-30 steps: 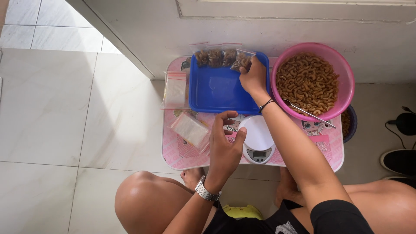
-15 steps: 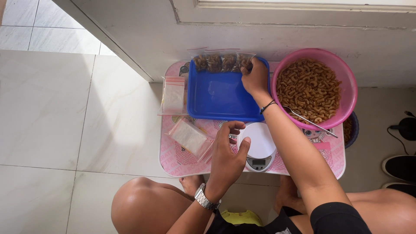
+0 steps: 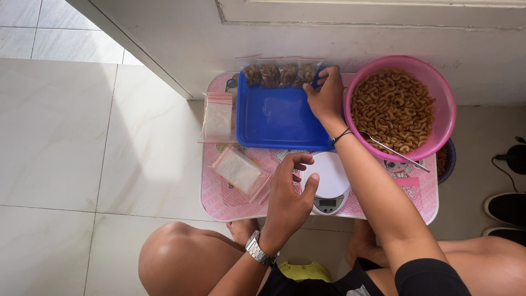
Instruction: The person is scooping snacks from a large bowl into small plastic bags, weighing each bag on a digital scale, and then sealing the bags.
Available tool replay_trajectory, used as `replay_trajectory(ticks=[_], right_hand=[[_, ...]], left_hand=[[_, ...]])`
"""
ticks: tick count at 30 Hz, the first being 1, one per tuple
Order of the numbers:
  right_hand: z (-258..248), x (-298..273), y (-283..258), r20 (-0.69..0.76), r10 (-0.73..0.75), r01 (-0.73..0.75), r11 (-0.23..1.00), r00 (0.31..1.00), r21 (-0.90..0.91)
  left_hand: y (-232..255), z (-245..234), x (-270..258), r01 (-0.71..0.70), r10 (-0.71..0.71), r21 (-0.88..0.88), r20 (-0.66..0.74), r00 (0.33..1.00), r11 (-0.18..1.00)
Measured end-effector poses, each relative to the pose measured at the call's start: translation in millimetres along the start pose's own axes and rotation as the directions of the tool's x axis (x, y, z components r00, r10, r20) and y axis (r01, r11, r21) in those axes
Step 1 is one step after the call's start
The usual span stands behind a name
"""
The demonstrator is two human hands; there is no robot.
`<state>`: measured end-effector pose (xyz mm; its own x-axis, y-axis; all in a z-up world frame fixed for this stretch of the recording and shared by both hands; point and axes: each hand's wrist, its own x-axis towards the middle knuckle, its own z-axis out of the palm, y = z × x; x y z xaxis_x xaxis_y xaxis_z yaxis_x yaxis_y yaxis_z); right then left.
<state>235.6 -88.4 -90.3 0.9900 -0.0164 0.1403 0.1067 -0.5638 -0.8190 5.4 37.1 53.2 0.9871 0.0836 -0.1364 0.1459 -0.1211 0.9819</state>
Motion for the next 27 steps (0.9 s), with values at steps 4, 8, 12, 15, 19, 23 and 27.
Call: replay_trajectory(ticks=[4, 8, 12, 15, 19, 23, 27], right_hand=[[0.5, -5.6, -0.7, 0.023, -0.106, 0.107, 0.991, 0.994, -0.078], [0.7, -10.9, -14.7, 0.210, -0.111, 0.150, 0.972, 0.971, -0.182], [0.0, -14.3, -25.6, 0.284, -0.047, 0.126, 0.956, 0.958, -0.265], [0.3, -11.9, -25.3, 0.299, -0.046, 0.134, 0.950, 0.953, -0.281], [-2.2, -8.8, -27.5, 0.337, -0.028, 0.138, 0.941, 0.941, -0.308], [-5.4, -9.6, -35.4, 0.364, -0.008, 0.137, 0.934, 0.931, -0.330], [-3.8, -9.3, -32.3, 0.368, -0.008, 0.148, 0.923, 0.930, -0.355]], left_hand=[[1.0, 0.6, -2.2, -0.003, 0.003, 0.012, 0.003, 1.000, 1.000], [1.9, 0.5, -3.3, -0.012, 0.012, -0.003, 0.006, 1.000, 1.000], [2.8, 0.8, -4.0, -0.030, 0.029, 0.018, 0.013, 0.999, 0.999], [3.0, 1.4, -4.7, -0.020, 0.020, 0.020, 0.017, 1.000, 1.000], [5.9, -0.4, -4.2, -0.020, 0.019, 0.008, 0.023, 1.000, 1.000], [7.0, -0.6, -3.9, -0.016, 0.015, 0.016, 0.033, 0.999, 1.000], [10.1, -0.4, -4.2, -0.002, 0.001, 0.020, 0.043, 0.999, 1.000]])
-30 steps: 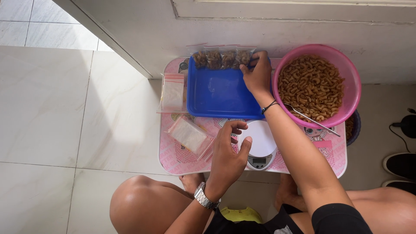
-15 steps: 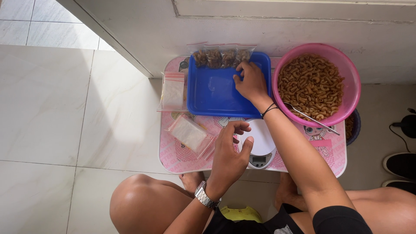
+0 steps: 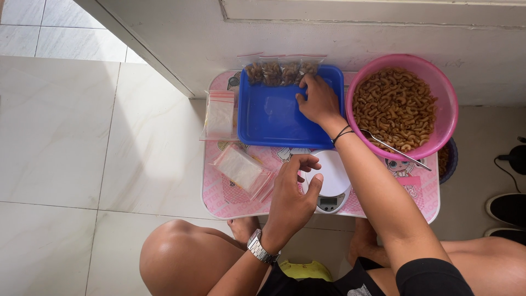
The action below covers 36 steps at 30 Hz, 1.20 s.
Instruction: The person is scooping snacks from a large bowl into small plastic bags, weighing each bag on a digital scale, and then sealing the bags.
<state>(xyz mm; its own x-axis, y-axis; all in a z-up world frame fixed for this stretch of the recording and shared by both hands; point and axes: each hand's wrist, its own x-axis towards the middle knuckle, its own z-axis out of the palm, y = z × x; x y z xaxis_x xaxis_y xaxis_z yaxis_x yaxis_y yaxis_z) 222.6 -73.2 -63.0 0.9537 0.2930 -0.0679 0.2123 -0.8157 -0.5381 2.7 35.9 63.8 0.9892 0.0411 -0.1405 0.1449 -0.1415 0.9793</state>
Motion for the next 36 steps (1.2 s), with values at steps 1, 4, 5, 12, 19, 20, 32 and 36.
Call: replay_trajectory(ticks=[1, 4, 5, 12, 19, 20, 32, 36], right_hand=[[-1.1, -0.4, -0.2, -0.001, 0.001, -0.001, 1.000, 1.000, 0.000], [-2.7, -3.5, -0.4, 0.061, 0.011, -0.013, 1.000, 0.998, 0.020], [-2.8, -5.3, -0.2, 0.070, -0.004, 0.001, 0.999, 0.998, 0.039], [-22.2, -43.3, -31.5, 0.046, -0.094, 0.092, 0.995, 0.995, 0.025], [-42.7, -98.6, -69.0, 0.089, -0.433, 0.402, 0.883, 0.897, 0.242], [-44.5, -108.2, -76.0, 0.160, -0.445, 0.407, 0.886, 0.881, 0.224], [24.8, -166.8, -74.4, 0.453, -0.545, 0.671, 0.720, 0.706, -0.178], [27.6, -168.3, -67.9, 0.353, -0.604, 0.682, 0.713, 0.714, -0.160]], left_hand=[[-0.5, 0.2, 0.2, -0.001, 0.001, 0.000, 0.001, 1.000, 1.000], [-1.3, 1.3, -0.4, -0.007, 0.007, 0.004, 0.004, 1.000, 1.000], [-1.1, 1.6, -1.0, -0.010, 0.010, 0.011, 0.006, 1.000, 1.000], [-3.7, 2.2, -6.9, -0.041, 0.041, 0.087, 0.013, 0.999, 0.995], [-30.1, -0.5, -22.7, -0.145, 0.024, 0.510, 0.236, 0.971, 0.848], [-31.9, -2.6, -24.7, -0.197, 0.025, 0.607, 0.280, 0.960, 0.770], [-67.1, -70.6, -59.0, -0.285, -0.091, 0.892, 0.336, 0.938, 0.352], [-27.6, -77.8, -68.1, -0.257, -0.077, 0.919, 0.292, 0.953, 0.299]])
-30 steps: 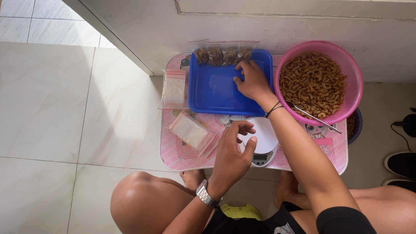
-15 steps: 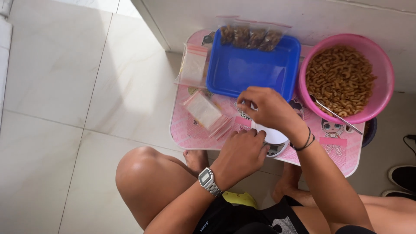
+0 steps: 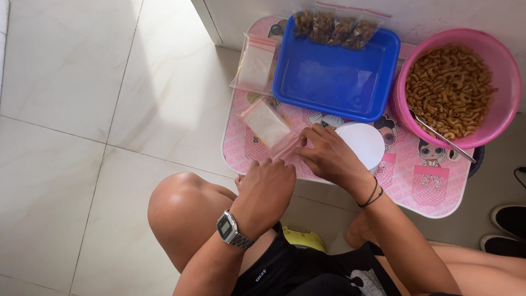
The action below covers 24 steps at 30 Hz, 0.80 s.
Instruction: The person is scooping snacks from a large bowl into small plastic bags, weighing each bag on a digital scale, and then sealing the bags.
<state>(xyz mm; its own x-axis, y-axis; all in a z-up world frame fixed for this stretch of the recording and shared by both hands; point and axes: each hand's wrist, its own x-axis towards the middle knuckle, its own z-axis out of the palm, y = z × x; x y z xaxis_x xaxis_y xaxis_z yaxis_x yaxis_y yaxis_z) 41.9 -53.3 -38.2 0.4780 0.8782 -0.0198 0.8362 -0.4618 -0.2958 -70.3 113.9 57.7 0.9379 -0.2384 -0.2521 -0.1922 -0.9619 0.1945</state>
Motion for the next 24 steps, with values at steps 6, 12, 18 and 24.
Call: replay_trajectory(ticks=[6, 12, 18, 24], right_hand=[[18.6, -4.3, -11.6, -0.219, -0.148, 0.075, 0.947, 0.964, -0.311], [28.4, -5.3, -10.1, -0.216, -0.141, 0.043, 0.914, 0.966, -0.404], [22.1, -6.2, -6.7, -0.219, -0.098, 0.022, 0.945, 0.971, -0.325], [-7.3, -9.7, -0.9, -0.142, 0.043, -0.035, 0.998, 0.989, 0.058]], left_hand=[[3.3, 64.5, -3.4, -0.129, 0.125, -0.063, -0.070, 0.990, 0.990], [15.0, 54.9, 3.1, -0.113, 0.120, -0.086, 0.079, 0.990, 0.990], [16.4, 41.5, 4.0, -0.123, 0.132, -0.085, 0.118, 0.984, 0.989], [18.0, 41.8, 6.6, -0.122, 0.134, -0.091, 0.141, 0.981, 0.988]])
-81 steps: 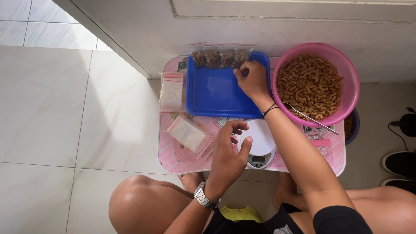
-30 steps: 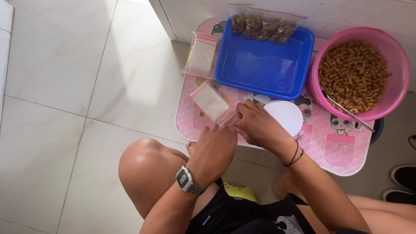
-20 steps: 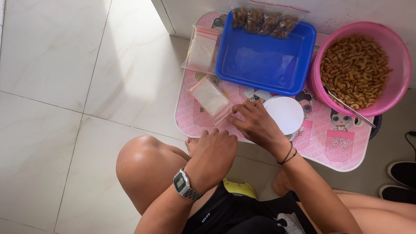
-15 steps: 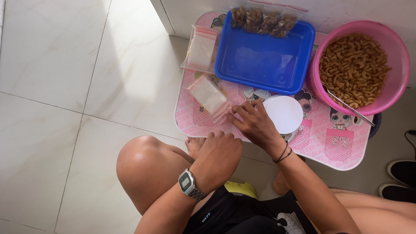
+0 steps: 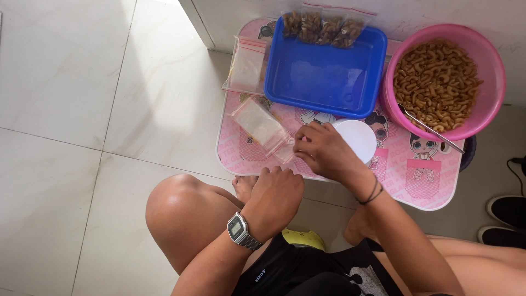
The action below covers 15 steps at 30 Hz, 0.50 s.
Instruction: The person is scooping snacks from a large bowl into small plastic bags, weighing each bag on a digital scale, and then sealing the bags.
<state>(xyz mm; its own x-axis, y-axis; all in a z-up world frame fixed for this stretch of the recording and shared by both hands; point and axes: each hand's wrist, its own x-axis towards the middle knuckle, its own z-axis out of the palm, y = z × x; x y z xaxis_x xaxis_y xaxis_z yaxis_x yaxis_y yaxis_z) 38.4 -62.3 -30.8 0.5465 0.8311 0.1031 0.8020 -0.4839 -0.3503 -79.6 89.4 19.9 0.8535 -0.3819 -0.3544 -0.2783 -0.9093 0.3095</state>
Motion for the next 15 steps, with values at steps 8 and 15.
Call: replay_trajectory(ticks=[8, 15], right_hand=[[23.3, -2.5, 7.6, 0.046, 0.031, -0.026, 0.994, 0.998, -0.101], [38.3, -5.9, 11.8, 0.217, -0.030, 0.067, 0.984, 0.976, -0.164]], left_hand=[[9.0, 2.4, 5.8, 0.006, -0.007, 0.019, 0.023, 1.000, 1.000], [15.9, 12.1, 12.0, 0.032, -0.034, 0.028, 0.095, 0.995, 0.999]])
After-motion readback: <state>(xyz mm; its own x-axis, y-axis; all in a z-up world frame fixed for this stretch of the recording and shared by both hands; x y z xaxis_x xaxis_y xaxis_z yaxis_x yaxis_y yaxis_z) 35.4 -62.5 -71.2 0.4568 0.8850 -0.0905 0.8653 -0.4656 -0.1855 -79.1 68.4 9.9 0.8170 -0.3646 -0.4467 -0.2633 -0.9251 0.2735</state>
